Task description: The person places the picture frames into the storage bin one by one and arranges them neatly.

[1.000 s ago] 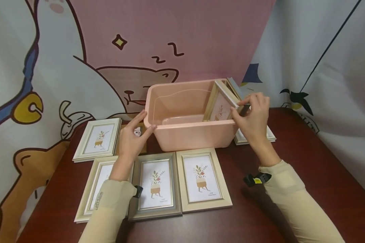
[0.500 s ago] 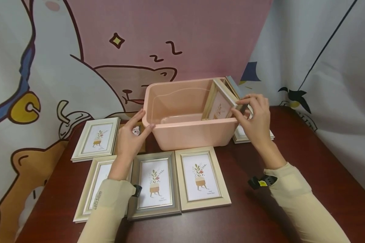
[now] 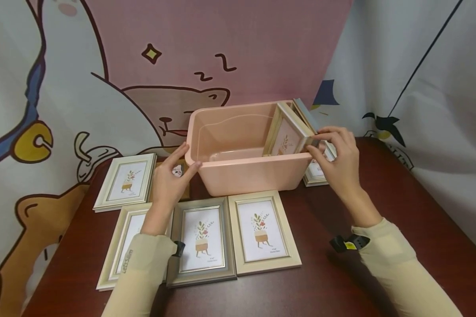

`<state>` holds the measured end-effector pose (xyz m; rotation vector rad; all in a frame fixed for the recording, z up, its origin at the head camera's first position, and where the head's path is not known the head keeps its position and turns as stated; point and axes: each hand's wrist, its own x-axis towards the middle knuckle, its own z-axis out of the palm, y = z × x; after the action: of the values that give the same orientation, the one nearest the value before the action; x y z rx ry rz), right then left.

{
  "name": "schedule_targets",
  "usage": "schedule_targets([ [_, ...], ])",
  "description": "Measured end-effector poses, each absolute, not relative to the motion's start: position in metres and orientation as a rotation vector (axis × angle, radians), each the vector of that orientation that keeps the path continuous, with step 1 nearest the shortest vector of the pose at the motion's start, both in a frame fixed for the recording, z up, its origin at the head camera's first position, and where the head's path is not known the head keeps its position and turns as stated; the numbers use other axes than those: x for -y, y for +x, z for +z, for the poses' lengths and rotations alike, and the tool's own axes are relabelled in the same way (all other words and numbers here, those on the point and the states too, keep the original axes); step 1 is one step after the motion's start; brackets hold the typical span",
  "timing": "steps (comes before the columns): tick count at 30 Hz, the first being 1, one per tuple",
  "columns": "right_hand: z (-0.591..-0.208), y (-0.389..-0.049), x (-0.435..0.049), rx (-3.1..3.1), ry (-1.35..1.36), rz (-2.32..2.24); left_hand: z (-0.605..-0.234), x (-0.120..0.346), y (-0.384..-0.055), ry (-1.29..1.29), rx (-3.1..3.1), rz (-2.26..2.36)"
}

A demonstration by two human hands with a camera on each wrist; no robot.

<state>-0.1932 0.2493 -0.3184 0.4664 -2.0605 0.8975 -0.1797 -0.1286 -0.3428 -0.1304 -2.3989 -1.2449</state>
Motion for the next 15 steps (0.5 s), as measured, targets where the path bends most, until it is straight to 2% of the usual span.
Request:
schedule_targets([
  [15, -0.335, -0.174, -0.253, 2.0, 0.498, 0.929, -0.342, 0.128, -0.179, -0.135, 2.398, -1.238],
])
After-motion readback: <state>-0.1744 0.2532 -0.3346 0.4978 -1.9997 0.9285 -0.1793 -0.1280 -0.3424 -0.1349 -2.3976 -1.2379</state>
